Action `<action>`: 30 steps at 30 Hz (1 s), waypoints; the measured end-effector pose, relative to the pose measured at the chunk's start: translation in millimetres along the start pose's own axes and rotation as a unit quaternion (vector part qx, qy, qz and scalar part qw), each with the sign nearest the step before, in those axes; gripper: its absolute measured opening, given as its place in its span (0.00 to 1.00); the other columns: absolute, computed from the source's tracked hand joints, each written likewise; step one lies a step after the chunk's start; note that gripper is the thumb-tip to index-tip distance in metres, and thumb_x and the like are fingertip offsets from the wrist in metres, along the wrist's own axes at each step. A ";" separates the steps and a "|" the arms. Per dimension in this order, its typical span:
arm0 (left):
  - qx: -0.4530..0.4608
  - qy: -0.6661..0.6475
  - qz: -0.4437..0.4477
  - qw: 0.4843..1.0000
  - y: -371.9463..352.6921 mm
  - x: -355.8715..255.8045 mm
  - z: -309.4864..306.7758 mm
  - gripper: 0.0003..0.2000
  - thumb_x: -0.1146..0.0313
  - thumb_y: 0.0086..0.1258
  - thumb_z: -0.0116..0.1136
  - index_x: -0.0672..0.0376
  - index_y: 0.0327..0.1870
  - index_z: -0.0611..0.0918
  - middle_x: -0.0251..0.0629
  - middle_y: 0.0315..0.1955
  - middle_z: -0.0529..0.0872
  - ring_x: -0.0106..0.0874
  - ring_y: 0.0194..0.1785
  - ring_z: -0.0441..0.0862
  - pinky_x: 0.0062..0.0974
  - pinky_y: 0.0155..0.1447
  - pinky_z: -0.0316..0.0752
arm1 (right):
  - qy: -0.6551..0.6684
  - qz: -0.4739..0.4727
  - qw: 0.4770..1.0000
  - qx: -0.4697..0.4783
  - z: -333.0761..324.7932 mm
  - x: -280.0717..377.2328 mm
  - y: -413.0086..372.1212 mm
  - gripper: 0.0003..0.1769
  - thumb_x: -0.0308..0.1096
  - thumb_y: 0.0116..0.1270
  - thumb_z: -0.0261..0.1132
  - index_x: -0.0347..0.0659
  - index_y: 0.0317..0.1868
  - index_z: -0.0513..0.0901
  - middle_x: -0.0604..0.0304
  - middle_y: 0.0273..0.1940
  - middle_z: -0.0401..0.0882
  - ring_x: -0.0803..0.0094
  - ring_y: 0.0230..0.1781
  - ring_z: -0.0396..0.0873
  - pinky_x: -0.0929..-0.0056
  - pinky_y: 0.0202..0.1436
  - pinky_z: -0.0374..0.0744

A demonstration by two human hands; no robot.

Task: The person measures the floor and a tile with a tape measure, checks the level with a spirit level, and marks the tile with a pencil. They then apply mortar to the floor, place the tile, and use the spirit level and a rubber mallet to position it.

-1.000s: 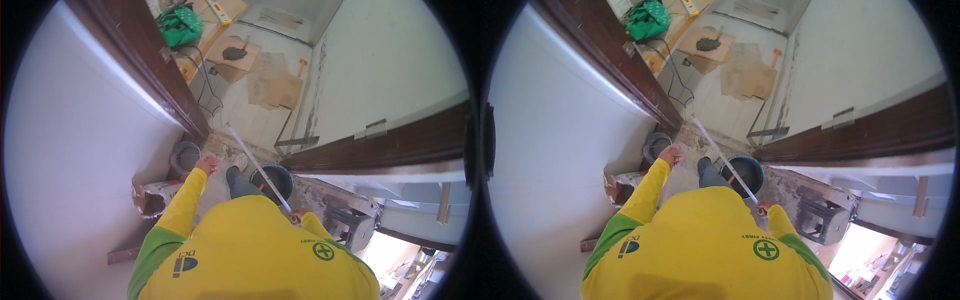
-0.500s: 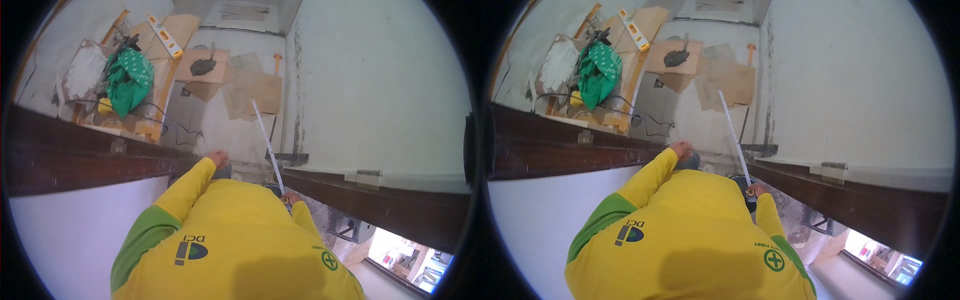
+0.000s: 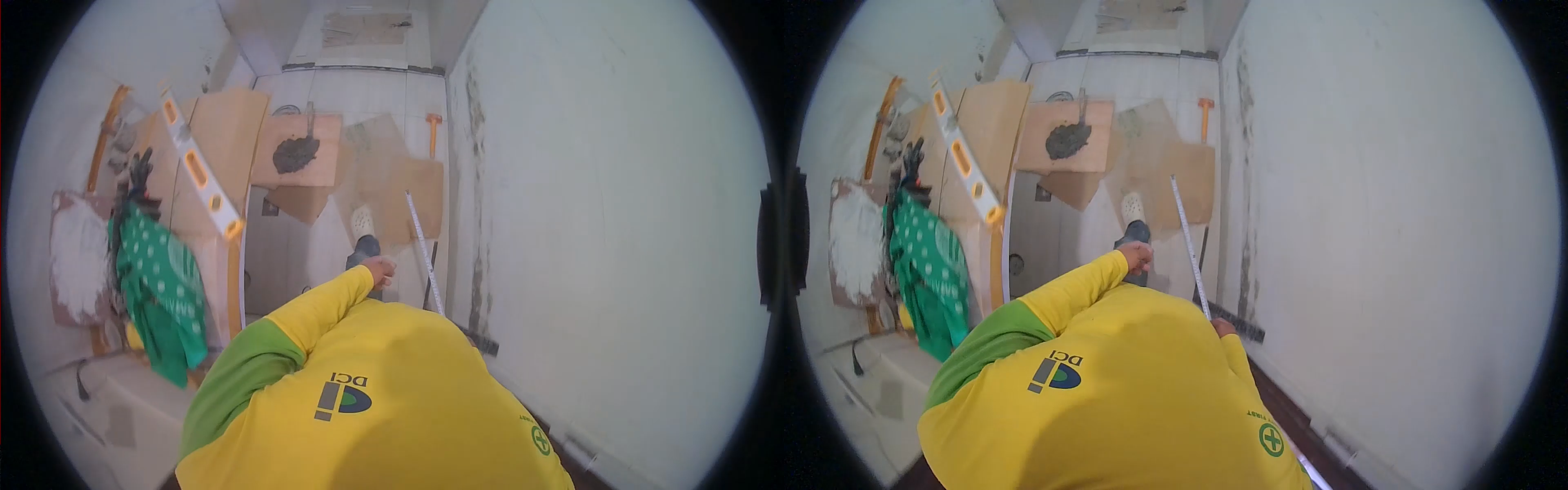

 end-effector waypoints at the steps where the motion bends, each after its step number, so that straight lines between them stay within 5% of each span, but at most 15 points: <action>1: -0.014 0.059 -0.014 0.998 10.2 -32.6 -8.9 0.06 0.61 0.65 0.59 0.52 0.34 0.80 0.28 0.25 0.78 0.24 0.26 0.78 0.26 0.26 0.71 | -0.005 0.002 1.000 0.003 -27.1 15.7 28.7 0.17 0.46 0.63 0.62 0.46 0.46 0.87 0.48 0.45 0.84 0.51 0.51 0.80 0.58 0.56 0.77; 3: -0.028 0.105 -0.033 0.994 33.4 -84.2 -25.2 0.07 0.61 0.67 0.56 0.51 0.32 0.79 0.27 0.25 0.78 0.23 0.28 0.79 0.24 0.27 0.72 | -0.103 0.155 0.980 0.074 -102.4 64.2 70.2 0.14 0.43 0.63 0.61 0.46 0.43 0.88 0.49 0.45 0.84 0.52 0.49 0.81 0.60 0.54 0.78; 7: -0.008 0.138 0.019 0.990 86.4 -189.5 -61.8 0.10 0.57 0.67 0.56 0.52 0.32 0.79 0.28 0.27 0.79 0.24 0.29 0.79 0.26 0.29 0.73 | -0.055 0.103 0.993 0.031 -247.7 138.3 158.5 0.18 0.45 0.66 0.58 0.41 0.45 0.86 0.52 0.46 0.84 0.53 0.50 0.81 0.62 0.56 0.76; 9: -0.022 0.122 0.035 0.992 107.5 -240.4 -79.7 0.11 0.55 0.67 0.56 0.52 0.33 0.79 0.28 0.28 0.79 0.24 0.30 0.79 0.27 0.30 0.73 | -0.001 0.096 0.993 -0.068 -307.6 158.7 202.9 0.15 0.40 0.65 0.60 0.37 0.41 0.85 0.53 0.42 0.85 0.59 0.45 0.82 0.66 0.50 0.78; 10: 0.009 0.205 0.147 0.968 113.6 -273.3 -85.0 0.11 0.55 0.67 0.57 0.52 0.34 0.79 0.28 0.28 0.79 0.24 0.30 0.78 0.26 0.31 0.74 | -0.009 0.092 0.993 -0.068 -327.7 170.4 226.3 0.15 0.40 0.65 0.60 0.37 0.41 0.85 0.53 0.42 0.85 0.59 0.45 0.82 0.66 0.50 0.78; 11: 0.036 0.283 0.256 0.924 114.9 -304.1 -86.9 0.11 0.54 0.67 0.57 0.52 0.34 0.79 0.28 0.29 0.79 0.24 0.31 0.78 0.26 0.31 0.74 | 0.132 0.141 0.978 -0.083 -341.7 170.2 250.3 0.13 0.37 0.65 0.61 0.35 0.38 0.84 0.54 0.39 0.85 0.61 0.43 0.82 0.67 0.48 0.78; 12: 0.027 0.274 0.261 0.925 121.1 -322.8 -95.3 0.11 0.54 0.67 0.57 0.52 0.34 0.79 0.28 0.29 0.79 0.24 0.31 0.78 0.26 0.31 0.74 | 0.269 0.186 0.940 -0.092 -354.0 169.8 272.1 0.12 0.35 0.64 0.62 0.33 0.35 0.83 0.55 0.37 0.85 0.64 0.41 0.82 0.69 0.46 0.78; 17: -0.056 0.050 0.058 0.996 153.2 -390.7 -147.6 0.12 0.55 0.67 0.59 0.52 0.43 0.80 0.30 0.35 0.81 0.26 0.34 0.79 0.24 0.31 0.72 | 0.288 0.157 0.945 -0.020 -427.8 208.5 404.8 0.10 0.33 0.62 0.63 0.32 0.33 0.82 0.57 0.33 0.84 0.69 0.37 0.82 0.71 0.43 0.78; 20: -0.061 -0.057 0.099 0.992 182.2 -422.9 -187.7 0.14 0.55 0.67 0.59 0.53 0.46 0.79 0.30 0.35 0.81 0.25 0.34 0.79 0.23 0.30 0.70 | 0.250 0.180 0.951 0.023 -482.8 255.5 493.1 0.09 0.32 0.61 0.63 0.34 0.34 0.83 0.57 0.34 0.84 0.68 0.37 0.82 0.70 0.43 0.79; 22: -0.113 -0.132 0.069 0.982 208.4 -435.0 -219.9 0.15 0.55 0.67 0.59 0.54 0.47 0.79 0.30 0.33 0.80 0.24 0.31 0.78 0.23 0.28 0.69 | 0.207 0.191 0.958 0.050 -518.6 252.9 561.9 0.08 0.32 0.60 0.63 0.36 0.34 0.84 0.55 0.35 0.85 0.66 0.37 0.83 0.68 0.43 0.79; 24: -0.140 -0.199 0.057 0.968 242.5 -437.9 -251.3 0.15 0.55 0.67 0.59 0.54 0.47 0.78 0.31 0.33 0.80 0.24 0.31 0.77 0.23 0.28 0.69 | 0.041 -0.027 0.995 0.092 -544.0 232.8 650.8 0.12 0.36 0.58 0.65 0.35 0.35 0.85 0.57 0.29 0.82 0.69 0.33 0.79 0.72 0.43 0.76; 26: -0.181 -0.272 0.040 0.944 286.6 -439.2 -284.5 0.15 0.54 0.67 0.58 0.55 0.47 0.78 0.31 0.33 0.80 0.24 0.31 0.77 0.23 0.28 0.69 | -0.050 0.030 0.983 0.174 -572.5 226.9 750.6 0.13 0.39 0.58 0.66 0.39 0.37 0.86 0.55 0.36 0.85 0.64 0.39 0.81 0.68 0.45 0.78; 27: -0.189 -0.318 0.052 0.927 312.0 -426.4 -289.9 0.16 0.54 0.68 0.58 0.55 0.47 0.79 0.32 0.33 0.81 0.25 0.30 0.77 0.23 0.28 0.69 | -0.279 -0.062 0.930 0.232 -581.1 238.3 785.6 0.13 0.41 0.58 0.67 0.42 0.39 0.86 0.53 0.40 0.85 0.61 0.42 0.81 0.66 0.48 0.78; 28: -0.189 -0.363 0.059 0.911 332.5 -415.9 -281.4 0.16 0.54 0.68 0.58 0.56 0.47 0.79 0.33 0.33 0.82 0.25 0.30 0.77 0.24 0.29 0.69 | -0.483 -0.153 0.817 0.276 -591.7 238.6 808.7 0.14 0.43 0.57 0.67 0.45 0.40 0.87 0.52 0.44 0.85 0.58 0.46 0.82 0.64 0.52 0.79; 30: -0.234 -0.329 0.024 0.915 340.0 -441.7 -286.8 0.16 0.55 0.69 0.57 0.57 0.48 0.80 0.34 0.33 0.82 0.26 0.32 0.78 0.26 0.33 0.72 | -0.560 -0.124 0.757 0.314 -616.3 234.1 890.5 0.16 0.46 0.55 0.68 0.49 0.42 0.87 0.50 0.48 0.83 0.55 0.51 0.80 0.63 0.56 0.79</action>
Point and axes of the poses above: each hand's wrist, its own y-axis towards the middle knuckle, its own z-axis out of the palm, x = y × z, the point moved 6 cm from there along y, towards the middle knuckle
